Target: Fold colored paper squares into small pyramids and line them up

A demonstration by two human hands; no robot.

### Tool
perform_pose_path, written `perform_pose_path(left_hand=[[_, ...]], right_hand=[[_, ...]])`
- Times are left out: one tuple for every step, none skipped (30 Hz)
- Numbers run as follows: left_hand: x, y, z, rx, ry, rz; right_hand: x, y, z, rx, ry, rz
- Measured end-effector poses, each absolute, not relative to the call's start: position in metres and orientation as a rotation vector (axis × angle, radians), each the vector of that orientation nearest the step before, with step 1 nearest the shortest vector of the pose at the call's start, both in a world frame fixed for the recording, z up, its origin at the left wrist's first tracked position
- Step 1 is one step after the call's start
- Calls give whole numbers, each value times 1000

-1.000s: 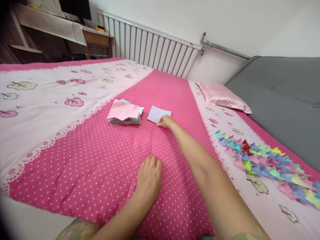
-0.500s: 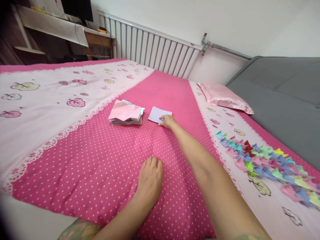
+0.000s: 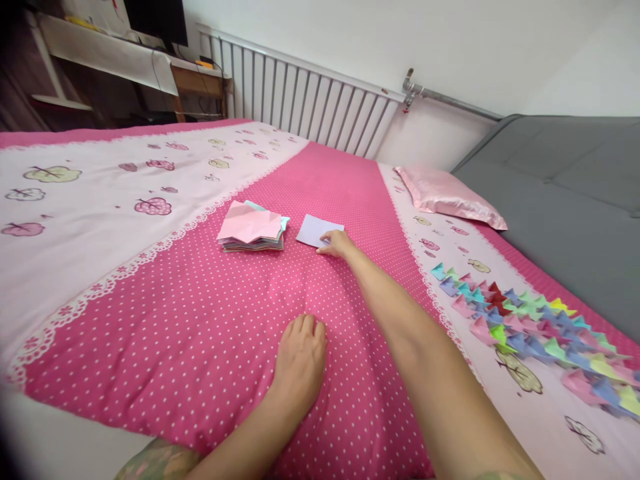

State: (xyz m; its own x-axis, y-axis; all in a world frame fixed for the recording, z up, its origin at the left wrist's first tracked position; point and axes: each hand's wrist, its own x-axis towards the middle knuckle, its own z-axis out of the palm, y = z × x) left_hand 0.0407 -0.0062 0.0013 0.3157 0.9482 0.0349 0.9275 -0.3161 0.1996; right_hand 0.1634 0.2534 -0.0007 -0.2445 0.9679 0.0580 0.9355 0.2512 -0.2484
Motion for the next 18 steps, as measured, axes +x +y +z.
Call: perform_pose_path(left_hand=[[41, -6, 2, 2424, 1745, 217], [40, -6, 2, 2418, 1745, 219], [40, -6, 3, 2413, 1742, 224], [40, -6, 3, 2410, 1738, 231], [40, -6, 3, 2411, 1734, 238], [40, -6, 3, 2411, 1732, 246], [40, -7, 2, 2412, 1730, 253], [40, -7, 2, 2413, 1732, 255], [40, -7, 2, 2414, 1737, 255], [40, -7, 1, 2415, 1742, 252], [41, -7, 1, 2416, 1746, 248], [41, -7, 1, 2421, 1749, 240], [40, -7, 1, 2427, 1750, 231], [40, -7, 1, 2432, 1751, 222], [40, -7, 1, 2436, 1751, 211], [40, -7, 2, 2439, 1752, 203], [40, -7, 2, 2441, 1755, 200], [40, -7, 2, 2442, 1757, 201]], right_hand=[[162, 253, -2, -1798, -2316, 227], [161, 252, -3, -1803, -2311, 214], [160, 252, -4, -1809, -2305, 202], [159, 251, -5, -1813, -2300, 193], [158, 251, -5, -1815, -2296, 186], [158, 251, -6, -1816, -2294, 183], [158, 250, -6, -1816, -2293, 185], [159, 251, -6, -1815, -2293, 190], [160, 251, -5, -1812, -2294, 199], [161, 251, -5, -1810, -2296, 209], [162, 252, -4, -1807, -2299, 221], [163, 253, -3, -1805, -2301, 231], [164, 253, -3, -1803, -2303, 239], [165, 254, -3, -1801, -2305, 245], [165, 254, -3, -1798, -2307, 250], [165, 254, -3, -1796, -2308, 254], [165, 254, -2, -1794, -2310, 257], [165, 254, -2, -1793, -2311, 261]])
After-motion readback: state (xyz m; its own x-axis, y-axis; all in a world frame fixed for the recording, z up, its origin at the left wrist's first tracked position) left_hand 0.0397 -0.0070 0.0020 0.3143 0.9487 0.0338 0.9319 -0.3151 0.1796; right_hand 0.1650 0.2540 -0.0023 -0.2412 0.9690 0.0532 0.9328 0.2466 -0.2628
